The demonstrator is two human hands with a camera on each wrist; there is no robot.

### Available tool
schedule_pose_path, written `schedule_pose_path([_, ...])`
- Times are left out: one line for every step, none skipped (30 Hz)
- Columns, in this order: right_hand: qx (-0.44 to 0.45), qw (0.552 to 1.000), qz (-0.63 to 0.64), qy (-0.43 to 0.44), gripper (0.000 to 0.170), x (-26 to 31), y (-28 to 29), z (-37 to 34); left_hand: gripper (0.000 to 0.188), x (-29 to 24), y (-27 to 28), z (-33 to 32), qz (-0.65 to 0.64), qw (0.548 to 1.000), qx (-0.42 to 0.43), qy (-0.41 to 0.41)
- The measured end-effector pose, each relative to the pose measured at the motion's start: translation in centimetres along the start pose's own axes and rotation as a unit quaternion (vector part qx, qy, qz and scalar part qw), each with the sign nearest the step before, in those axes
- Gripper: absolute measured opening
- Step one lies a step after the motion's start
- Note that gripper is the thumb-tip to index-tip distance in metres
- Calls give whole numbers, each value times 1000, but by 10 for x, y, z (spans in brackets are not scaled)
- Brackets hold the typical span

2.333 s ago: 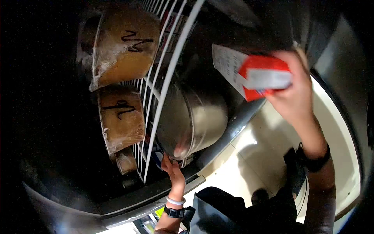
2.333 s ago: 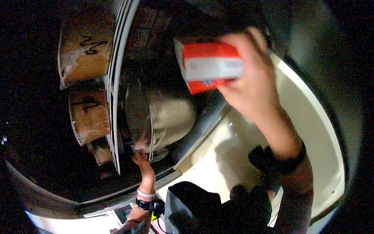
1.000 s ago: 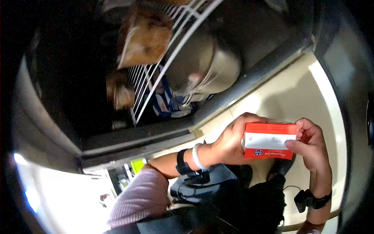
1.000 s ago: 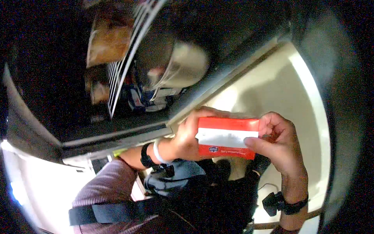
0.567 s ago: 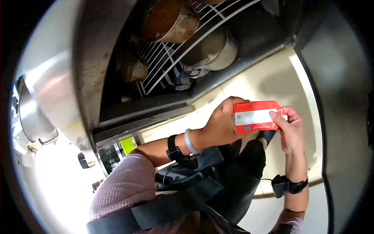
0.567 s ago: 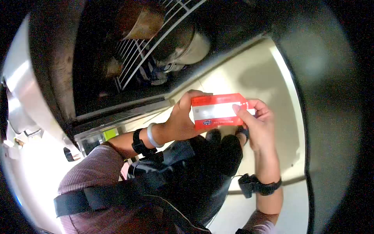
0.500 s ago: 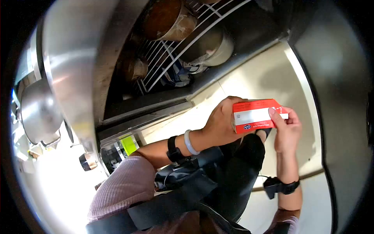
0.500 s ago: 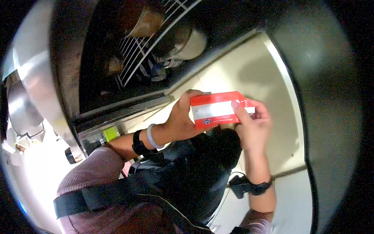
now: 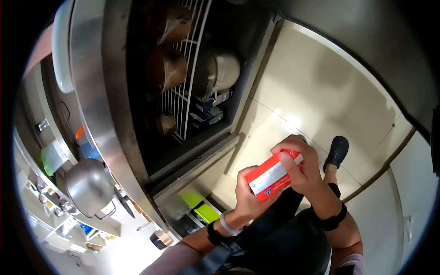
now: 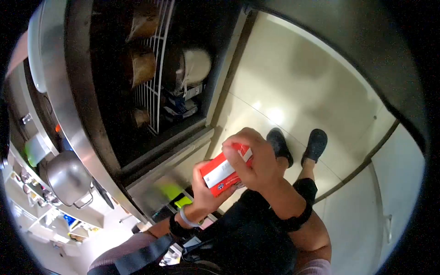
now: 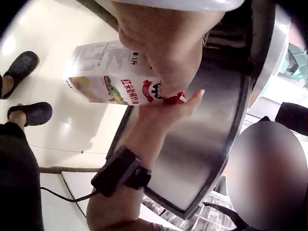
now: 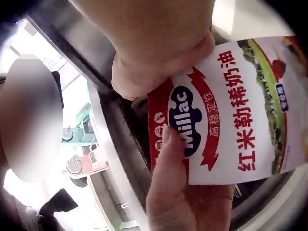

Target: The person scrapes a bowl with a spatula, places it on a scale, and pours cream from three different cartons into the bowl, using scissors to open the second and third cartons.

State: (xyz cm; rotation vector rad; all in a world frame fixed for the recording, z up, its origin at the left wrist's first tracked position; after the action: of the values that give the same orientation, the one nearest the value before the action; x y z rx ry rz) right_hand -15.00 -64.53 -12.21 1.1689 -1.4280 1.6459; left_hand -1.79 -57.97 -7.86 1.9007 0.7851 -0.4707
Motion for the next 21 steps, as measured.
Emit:
schedule_pose_path([-2,1000,-21,-9,13,-4,5,-4,71,5,-7,-3,10,1000,0,7])
schedule_pose_path([-4,999,-41,-20,12,-7,11,-9,71,8,-17,-8,22,1000,8,9])
schedule_pose_path([-13,999,-35,-20,12,-9,21,-15,71,14,-27,-12,-10,1000,6,19])
schedule_pose_path([-19,998,-56,-38,13,-13,28,-22,71,19,-36,-14,-42,999,2,31])
schedule_pose_path([-22,995,-75,-57,17,-17,34,-30,70,20,-45,-16,-67,997,4,35])
schedule_pose_path([-27,996,-69,-55,17,-19,42,-36,70,20,-55,-18,-59,998,6,34])
schedule_pose_path([-26,993,-107,-46,18,-20,48,-40,70,21,-65,-18,-50,998,22,35])
schedule_pose_path([-24,989,-142,-38,20,-21,53,-44,70,22,-74,-17,-40,998,36,38])
schedule_pose_path([-17,987,-159,-31,23,-23,57,-48,69,25,-83,-17,-40,997,43,54])
schedule_pose_path([-19,988,-152,-30,23,-25,62,-49,69,25,-87,-15,-33,997,43,56])
schedule_pose_path([-15,985,-169,-21,24,-25,66,-50,69,22,-94,-11,-1,998,56,36])
schedule_pose_path([-11,983,-185,-15,25,-24,69,-51,69,19,-100,-9,31,997,69,19])
schedule_pose_path([-10,984,-177,-4,28,-25,72,-50,69,24,-104,-9,16,998,62,6])
schedule_pose_path([-11,985,-173,-4,28,-30,75,-50,69,28,-107,-6,21,998,62,8])
schedule_pose_path([-14,986,-163,7,28,-33,79,-51,69,30,-112,-4,7,997,71,1])
schedule_pose_path([-17,988,-154,17,28,-36,80,-53,69,32,-116,-1,-7,997,81,-5])
schedule_pose_path([-18,988,-151,14,28,-41,80,-54,70,27,-119,2,13,996,89,-14])
schedule_pose_path([-44,987,-154,19,23,-43,83,-57,70,28,-119,4,13,996,91,-10])
schedule_pose_path([-67,985,-158,24,21,-44,86,-60,71,27,-120,5,23,994,105,-11])
schedule_pose_path([-62,985,-160,18,21,-46,87,-61,72,27,-121,6,29,993,116,-11])
schedule_pose_path([-62,985,-163,12,14,-45,89,-62,69,22,-119,8,22,992,122,-40])
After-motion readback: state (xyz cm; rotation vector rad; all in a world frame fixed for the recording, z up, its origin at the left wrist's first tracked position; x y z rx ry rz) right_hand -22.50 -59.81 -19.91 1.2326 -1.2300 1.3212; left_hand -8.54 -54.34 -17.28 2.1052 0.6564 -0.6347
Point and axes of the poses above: each hand's wrist, its own z-axis towards the middle knuckle, its own y-axis out of the back of the hand, x = y × z, the point moved 10 cm from there along z, towards the middle knuckle, and after that the axes turned 6 degrees about x, right-handed, at the moved point
